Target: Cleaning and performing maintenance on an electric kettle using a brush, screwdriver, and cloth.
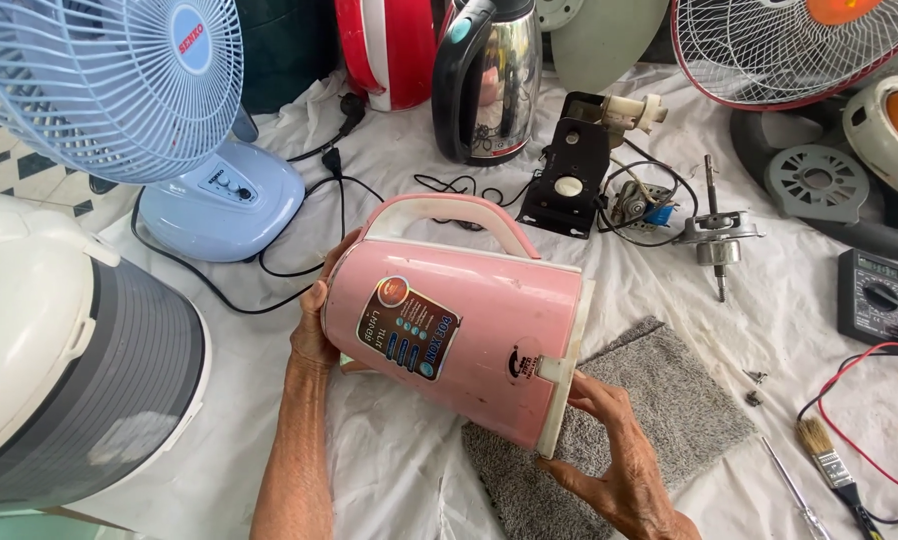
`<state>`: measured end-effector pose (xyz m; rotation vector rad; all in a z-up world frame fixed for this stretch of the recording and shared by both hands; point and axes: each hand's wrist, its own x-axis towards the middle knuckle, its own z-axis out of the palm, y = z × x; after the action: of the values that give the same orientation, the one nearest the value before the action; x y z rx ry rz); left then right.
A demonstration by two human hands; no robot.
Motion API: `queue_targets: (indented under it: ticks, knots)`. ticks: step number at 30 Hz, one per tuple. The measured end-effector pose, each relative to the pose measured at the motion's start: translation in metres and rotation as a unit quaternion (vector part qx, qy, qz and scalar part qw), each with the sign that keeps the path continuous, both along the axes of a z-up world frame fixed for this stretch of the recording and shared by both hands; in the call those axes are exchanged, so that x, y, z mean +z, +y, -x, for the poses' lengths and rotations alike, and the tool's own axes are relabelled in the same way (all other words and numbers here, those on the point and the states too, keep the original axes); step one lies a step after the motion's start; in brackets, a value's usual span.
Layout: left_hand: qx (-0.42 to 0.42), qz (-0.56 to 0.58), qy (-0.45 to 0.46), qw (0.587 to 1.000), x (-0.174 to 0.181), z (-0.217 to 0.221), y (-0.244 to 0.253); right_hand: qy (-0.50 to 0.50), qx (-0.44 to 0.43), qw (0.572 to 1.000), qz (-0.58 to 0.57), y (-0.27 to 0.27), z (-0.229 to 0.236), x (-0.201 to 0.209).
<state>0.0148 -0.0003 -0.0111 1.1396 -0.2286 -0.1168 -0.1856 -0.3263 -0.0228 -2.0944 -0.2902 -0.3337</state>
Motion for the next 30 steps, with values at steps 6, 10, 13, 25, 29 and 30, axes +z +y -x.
queue_targets:
  ticks: [6, 10, 13, 25, 29, 30]
  knots:
    - [0.0, 0.003, -0.01, 1.0, 0.002, 0.002, 0.001, -0.033, 0.0, 0.999, -0.037, 0.016, -0.006, 0.011]
    - [-0.005, 0.004, -0.014, 1.0, 0.001, 0.002, 0.0, -0.046, 0.012, 0.997, -0.065, 0.019, -0.007, 0.01]
    - [-0.007, 0.007, -0.017, 1.0, -0.001, 0.003, 0.0, -0.006, 0.0, 0.998, -0.06, 0.021, -0.004, 0.009]
    - [0.026, -0.047, -0.008, 0.999, 0.028, 0.024, -0.006, 0.009, 0.071, 0.994, -0.087, 0.008, -0.01, 0.018]
    - [0.021, -0.042, -0.032, 0.998, 0.024, 0.022, -0.004, -0.007, 0.012, 0.993, -0.115, 0.011, -0.018, 0.015]
    - [0.019, -0.031, -0.017, 0.999, 0.022, 0.021, -0.003, -0.031, -0.001, 0.989, -0.147, 0.012, -0.02, 0.018]
